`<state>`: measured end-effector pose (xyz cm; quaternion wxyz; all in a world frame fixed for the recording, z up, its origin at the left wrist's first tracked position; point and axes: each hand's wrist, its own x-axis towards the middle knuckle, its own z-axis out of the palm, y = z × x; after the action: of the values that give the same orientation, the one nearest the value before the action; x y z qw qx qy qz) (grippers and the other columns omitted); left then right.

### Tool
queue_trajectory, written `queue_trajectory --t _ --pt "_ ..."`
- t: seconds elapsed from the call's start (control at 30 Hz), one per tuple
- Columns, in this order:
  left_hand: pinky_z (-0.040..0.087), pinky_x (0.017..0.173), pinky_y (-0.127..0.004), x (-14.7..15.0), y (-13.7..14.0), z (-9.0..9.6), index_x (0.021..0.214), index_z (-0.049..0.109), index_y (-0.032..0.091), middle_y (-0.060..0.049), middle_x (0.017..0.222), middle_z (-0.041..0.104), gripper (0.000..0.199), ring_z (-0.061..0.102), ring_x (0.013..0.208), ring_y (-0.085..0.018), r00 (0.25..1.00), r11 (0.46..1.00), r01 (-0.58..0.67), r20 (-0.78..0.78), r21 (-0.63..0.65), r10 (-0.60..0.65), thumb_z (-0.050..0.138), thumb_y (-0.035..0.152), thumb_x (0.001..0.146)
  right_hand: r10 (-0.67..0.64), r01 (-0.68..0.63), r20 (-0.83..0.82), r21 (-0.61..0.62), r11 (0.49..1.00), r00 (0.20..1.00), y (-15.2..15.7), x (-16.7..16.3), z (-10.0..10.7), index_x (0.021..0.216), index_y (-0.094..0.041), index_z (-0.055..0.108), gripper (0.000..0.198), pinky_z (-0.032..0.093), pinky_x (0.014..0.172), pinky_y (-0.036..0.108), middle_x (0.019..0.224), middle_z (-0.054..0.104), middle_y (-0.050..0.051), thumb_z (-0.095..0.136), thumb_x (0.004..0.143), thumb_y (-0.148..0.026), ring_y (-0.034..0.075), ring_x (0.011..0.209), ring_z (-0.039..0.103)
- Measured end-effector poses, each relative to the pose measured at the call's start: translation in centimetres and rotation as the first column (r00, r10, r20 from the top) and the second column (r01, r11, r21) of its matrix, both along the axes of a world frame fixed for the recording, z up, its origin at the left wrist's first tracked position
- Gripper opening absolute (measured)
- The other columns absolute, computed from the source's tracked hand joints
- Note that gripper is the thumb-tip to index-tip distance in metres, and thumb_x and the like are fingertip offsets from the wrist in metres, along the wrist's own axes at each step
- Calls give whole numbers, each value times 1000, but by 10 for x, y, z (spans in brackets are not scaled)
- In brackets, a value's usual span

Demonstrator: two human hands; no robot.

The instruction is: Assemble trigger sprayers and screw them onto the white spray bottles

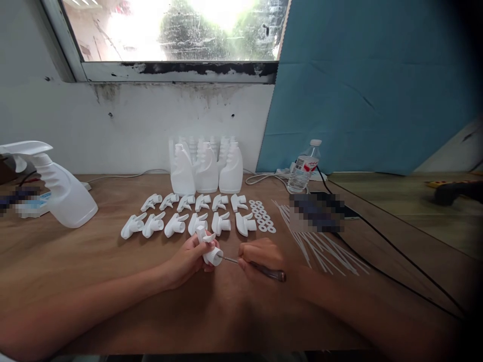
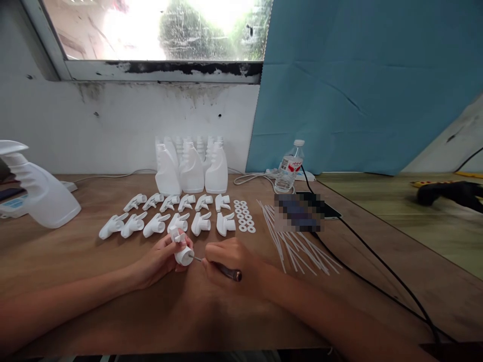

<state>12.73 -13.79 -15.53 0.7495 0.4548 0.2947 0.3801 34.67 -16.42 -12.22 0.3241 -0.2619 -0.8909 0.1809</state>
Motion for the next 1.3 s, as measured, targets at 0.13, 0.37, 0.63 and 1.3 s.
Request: queue_trajectory --t 0.13,0.37,0.63,1.3 --pt "33 50 -20 -1 1 0 88 45 18 -1 85 52 21 44 63 -9 1000 1000 6 7 -17 -6 62 30 85 -163 37 -218 -489 871 962 2 -9 0 66 -18 46 28 39 53 22 60 55 -1 48 92 -27 9 53 51" --pt "34 49 -19 -3 6 2 85 53 15 -2 84 52 17 44 64 -9 994 993 -21 101 -117 33 64 27 82 -254 -129 -450 -663 737 856 3 -18 -11 70 -17 49 26 45 55 25 62 62 1 56 90 -32 12 54 59" --pt "39 52 -21 -6 12 0 84 53 16 0 78 51 9 49 62 -10 986 970 7 164 -244 34 60 19 80 -238 -236 -554 -650 722 798 6 -20 -16 72 -17 49 25 48 55 29 65 63 1 57 90 -33 14 55 61" --pt "38 51 -20 -9 14 -2 84 50 17 1 79 51 7 45 57 -7 980 965 81 198 -249 -31 57 20 84 147 -151 38 277 949 988 3 -12 -11 103 -13 59 16 50 75 25 93 63 11 46 94 -13 14 84 60"
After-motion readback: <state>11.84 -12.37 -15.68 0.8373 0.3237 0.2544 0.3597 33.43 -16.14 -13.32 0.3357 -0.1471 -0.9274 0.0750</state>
